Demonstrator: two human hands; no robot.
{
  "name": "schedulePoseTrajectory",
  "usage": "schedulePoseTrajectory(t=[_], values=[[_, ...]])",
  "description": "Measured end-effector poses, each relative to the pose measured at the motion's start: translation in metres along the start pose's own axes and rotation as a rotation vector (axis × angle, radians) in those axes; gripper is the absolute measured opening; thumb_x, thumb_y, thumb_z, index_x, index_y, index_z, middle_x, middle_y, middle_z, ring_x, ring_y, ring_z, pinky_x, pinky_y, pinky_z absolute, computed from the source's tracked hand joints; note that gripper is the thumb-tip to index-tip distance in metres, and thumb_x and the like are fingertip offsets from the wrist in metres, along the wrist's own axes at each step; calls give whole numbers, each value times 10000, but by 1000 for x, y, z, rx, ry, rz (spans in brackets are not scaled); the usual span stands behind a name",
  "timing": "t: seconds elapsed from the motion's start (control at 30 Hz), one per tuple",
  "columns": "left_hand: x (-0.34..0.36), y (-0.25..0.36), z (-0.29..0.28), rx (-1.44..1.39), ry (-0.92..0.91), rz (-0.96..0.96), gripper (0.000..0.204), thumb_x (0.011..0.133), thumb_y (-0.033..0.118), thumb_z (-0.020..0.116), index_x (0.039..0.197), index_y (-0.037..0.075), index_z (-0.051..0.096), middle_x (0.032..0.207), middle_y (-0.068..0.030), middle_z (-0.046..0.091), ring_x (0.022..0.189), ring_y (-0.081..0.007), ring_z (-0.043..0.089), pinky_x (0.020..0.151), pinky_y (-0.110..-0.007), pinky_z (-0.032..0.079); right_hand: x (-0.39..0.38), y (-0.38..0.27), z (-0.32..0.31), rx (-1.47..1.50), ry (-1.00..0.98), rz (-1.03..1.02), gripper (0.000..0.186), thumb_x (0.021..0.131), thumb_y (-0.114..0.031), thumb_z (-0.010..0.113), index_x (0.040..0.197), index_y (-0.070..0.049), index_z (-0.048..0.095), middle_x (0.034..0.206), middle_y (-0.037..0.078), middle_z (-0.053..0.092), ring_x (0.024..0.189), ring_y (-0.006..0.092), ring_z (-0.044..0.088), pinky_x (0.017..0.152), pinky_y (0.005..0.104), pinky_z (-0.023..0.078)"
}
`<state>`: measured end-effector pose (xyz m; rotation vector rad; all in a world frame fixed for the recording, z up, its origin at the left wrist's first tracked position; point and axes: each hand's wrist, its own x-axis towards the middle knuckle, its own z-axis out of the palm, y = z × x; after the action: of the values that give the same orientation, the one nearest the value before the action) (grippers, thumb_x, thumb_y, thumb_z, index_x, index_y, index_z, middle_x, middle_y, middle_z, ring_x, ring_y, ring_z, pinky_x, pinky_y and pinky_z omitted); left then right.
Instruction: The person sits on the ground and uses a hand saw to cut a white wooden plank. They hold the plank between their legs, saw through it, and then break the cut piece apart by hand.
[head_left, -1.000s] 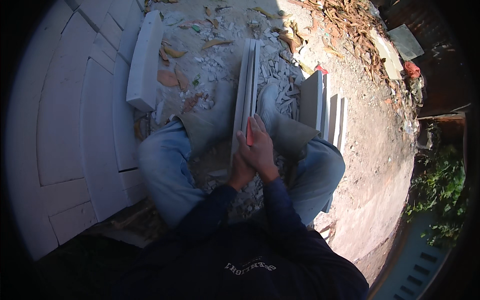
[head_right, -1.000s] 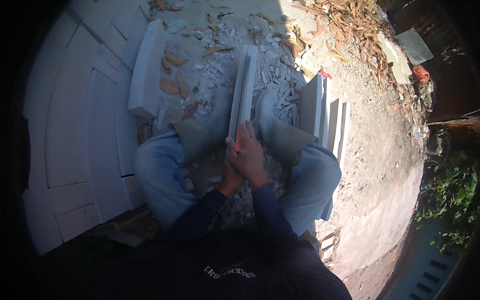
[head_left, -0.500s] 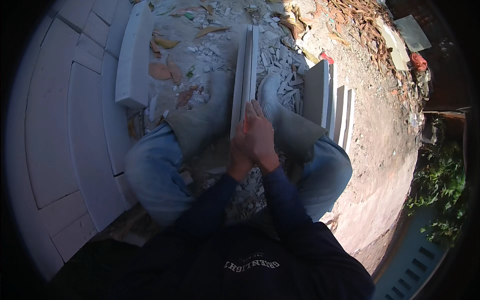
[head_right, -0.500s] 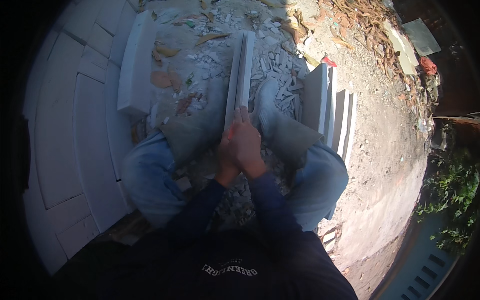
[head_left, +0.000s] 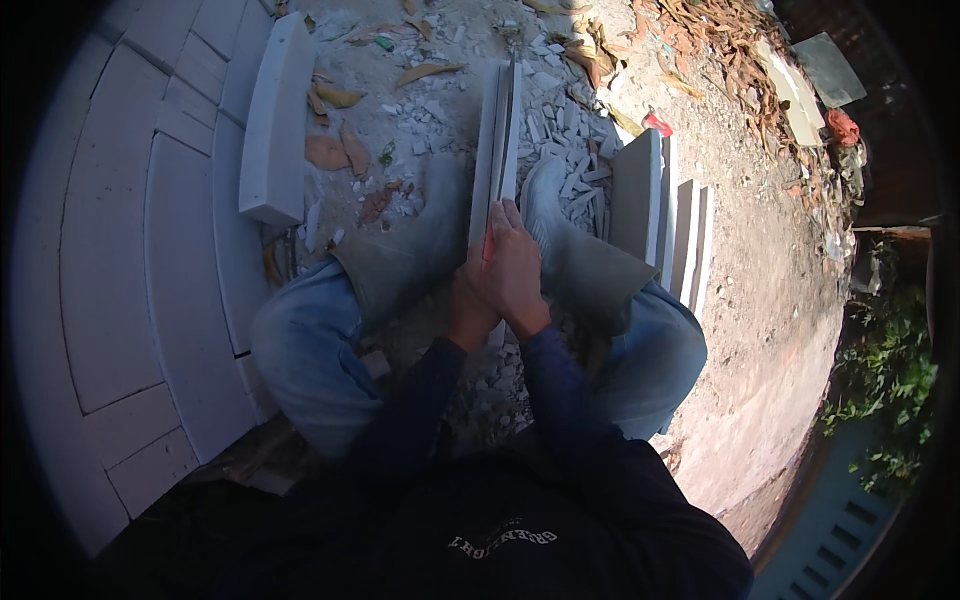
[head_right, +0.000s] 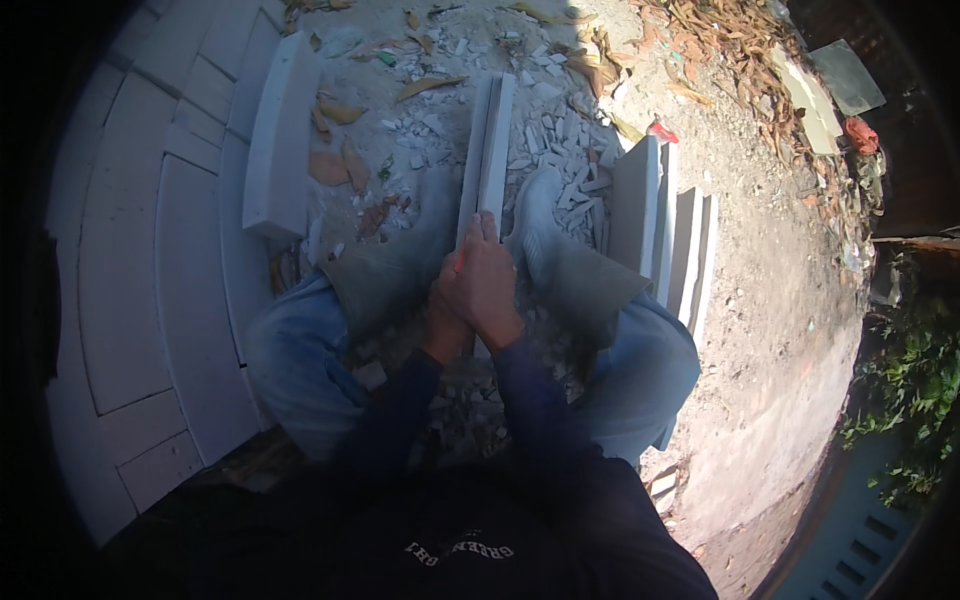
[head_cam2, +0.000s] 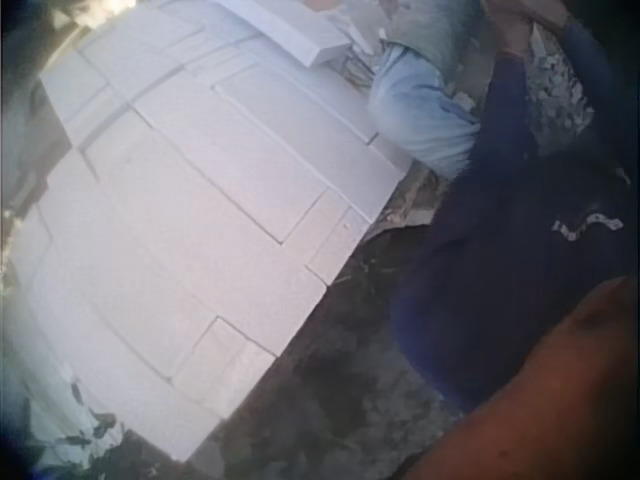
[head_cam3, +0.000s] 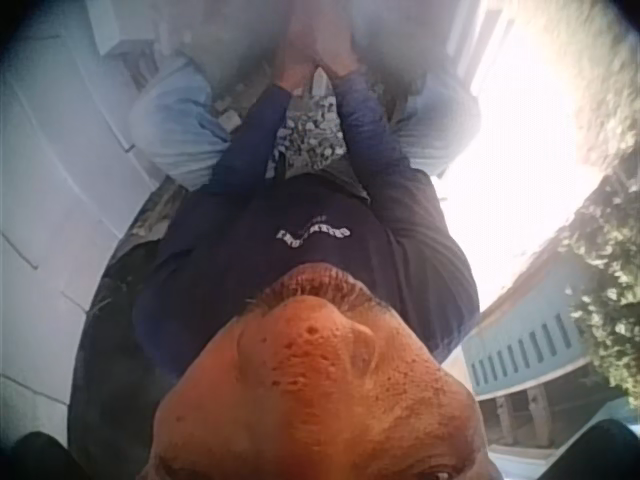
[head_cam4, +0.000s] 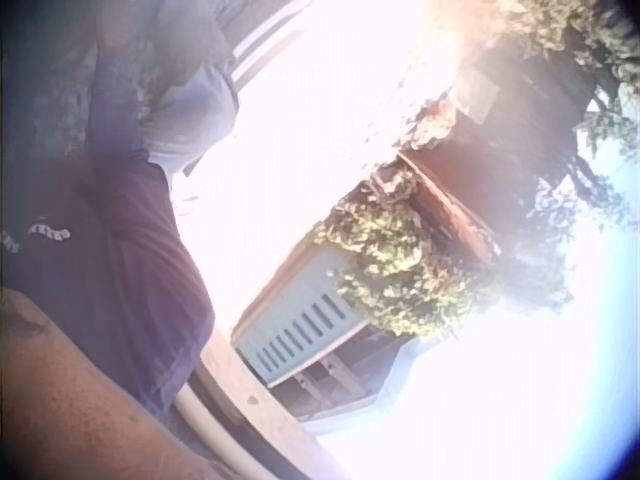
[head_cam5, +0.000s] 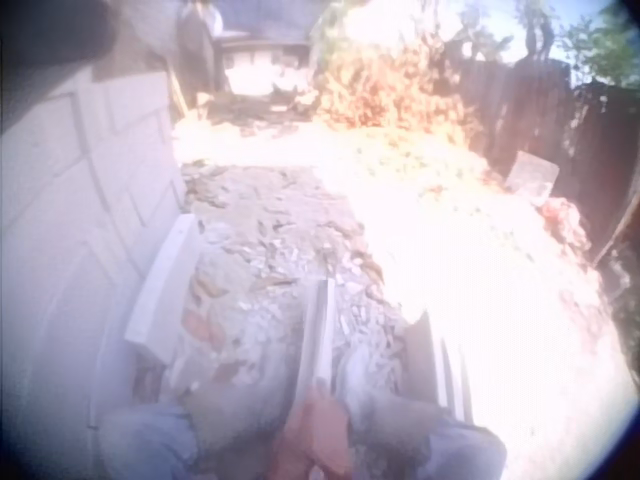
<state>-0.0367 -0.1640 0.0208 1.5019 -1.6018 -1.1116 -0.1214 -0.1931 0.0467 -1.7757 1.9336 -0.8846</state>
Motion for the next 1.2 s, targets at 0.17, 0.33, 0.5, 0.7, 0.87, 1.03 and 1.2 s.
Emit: schedulePoseTrajectory(t=[0.17, 0.33, 0.5, 0.7, 0.87, 1.03, 1.2], values=[[13, 3, 2, 9, 76, 82, 459, 867, 257, 750, 1202, 37, 528, 1005, -261, 698, 996, -458, 663, 794, -517, 543, 13, -10, -11, -15, -83, 14, 545, 829, -108, 588, 1318, 130, 563, 1369, 360, 546, 1100, 494, 641, 977, 491, 523], [-21, 13, 1, -5, -43, -84, 534, 862, 259, 757, 1276, 24, 515, 1026, -263, 699, 1020, -468, 656, 832, -517, 542, -19, 3, -8, 30, -30, -3, 579, 826, -128, 602, 1350, 112, 552, 1404, 357, 522, 1157, 486, 622, 1013, 485, 504], [-39, -5, 15, -64, 30, 94, 567, 856, 268, 762, 1311, 44, 507, 1002, -260, 706, 1007, -468, 665, 827, -503, 547, -53, -5, -19, 87, -55, 63, 551, 835, -109, 571, 1338, 116, 564, 1395, 361, 530, 1201, 480, 604, 1062, 470, 475], [132, -17, 38, 21, 86, 199, 346, 858, 232, 740, 1108, 19, 632, 963, -263, 708, 992, -452, 674, 808, -505, 543, 119, 34, 5, 56, 30, 1, 489, 806, -137, 569, 1239, 75, 653, 1237, 327, 635, 1110, 466, 645, 989, 470, 504], [121, 4, 39, -34, 31, 29, 411, 857, 267, 755, 1146, 20, 599, 956, -247, 714, 985, -442, 684, 804, -493, 545, 115, 18, -22, -69, -165, 61, 530, 785, -138, 578, 1268, 73, 637, 1263, 332, 617, 1118, 466, 638, 997, 482, 493], [-8, -5, 25, -66, 85, 73, 562, 859, 304, 764, 1281, 36, 506, 974, -251, 714, 1007, -449, 679, 811, -497, 544, -19, 4, -14, 72, -39, 16, 582, 762, -128, 590, 1294, 108, 608, 1358, 353, 564, 1205, 487, 597, 1080, 453, 460], [106, -14, 32, -99, 41, 60, 467, 845, 284, 769, 1198, 20, 614, 1006, -258, 716, 1020, -447, 681, 833, -495, 543, 100, 25, 5, 55, 51, -18, 496, 759, -125, 589, 1208, 65, 684, 1199, 334, 655, 1100, 455, 657, 995, 463, 509]])
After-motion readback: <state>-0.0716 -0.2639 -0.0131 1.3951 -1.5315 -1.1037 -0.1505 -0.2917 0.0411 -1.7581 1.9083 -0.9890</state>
